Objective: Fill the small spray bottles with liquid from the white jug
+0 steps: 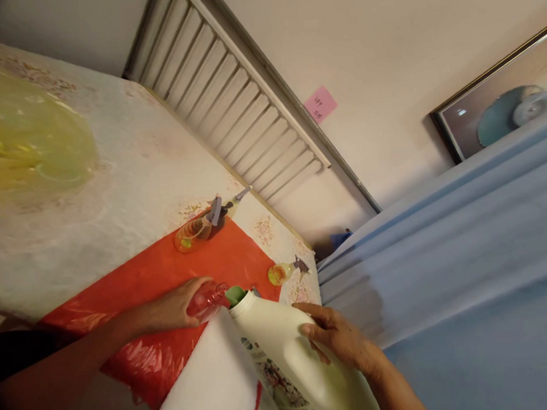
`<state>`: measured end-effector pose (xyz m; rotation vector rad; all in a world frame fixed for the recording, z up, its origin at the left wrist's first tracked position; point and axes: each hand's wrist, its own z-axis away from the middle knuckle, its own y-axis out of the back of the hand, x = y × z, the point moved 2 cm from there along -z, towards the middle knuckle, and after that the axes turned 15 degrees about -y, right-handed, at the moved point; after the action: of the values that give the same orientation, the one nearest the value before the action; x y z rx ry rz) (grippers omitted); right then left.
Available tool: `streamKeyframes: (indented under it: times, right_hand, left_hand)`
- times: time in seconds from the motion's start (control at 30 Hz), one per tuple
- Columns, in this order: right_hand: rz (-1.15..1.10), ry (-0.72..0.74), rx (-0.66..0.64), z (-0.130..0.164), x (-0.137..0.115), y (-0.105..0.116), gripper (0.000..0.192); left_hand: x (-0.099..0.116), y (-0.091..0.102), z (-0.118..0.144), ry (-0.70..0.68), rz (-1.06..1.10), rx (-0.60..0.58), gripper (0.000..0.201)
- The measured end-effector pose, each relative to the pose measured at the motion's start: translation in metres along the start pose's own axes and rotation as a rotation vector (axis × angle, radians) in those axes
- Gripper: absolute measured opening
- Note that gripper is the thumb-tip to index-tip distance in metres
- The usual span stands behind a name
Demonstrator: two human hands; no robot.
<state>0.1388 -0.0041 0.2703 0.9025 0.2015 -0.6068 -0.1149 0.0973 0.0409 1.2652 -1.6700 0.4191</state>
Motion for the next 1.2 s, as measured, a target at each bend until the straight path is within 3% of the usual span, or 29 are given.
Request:
streamKeyframes:
  times: [0.47,1.2]
  right_hand:
    - [0.009,-0.027,0.014,0.0003,-0.0017,-0.0007,0.064]
    - [-0.011,0.008,-0.015,0.0001,0.0037,0.0018,0.053]
  left_hand:
    - [-0.0046,-0.0010,-0.0004,-0.025,0.000,0.004,0.065]
    - [-0.0078,-0.0028,-0.0005,-0.018,-0.006,-0.017,0.068]
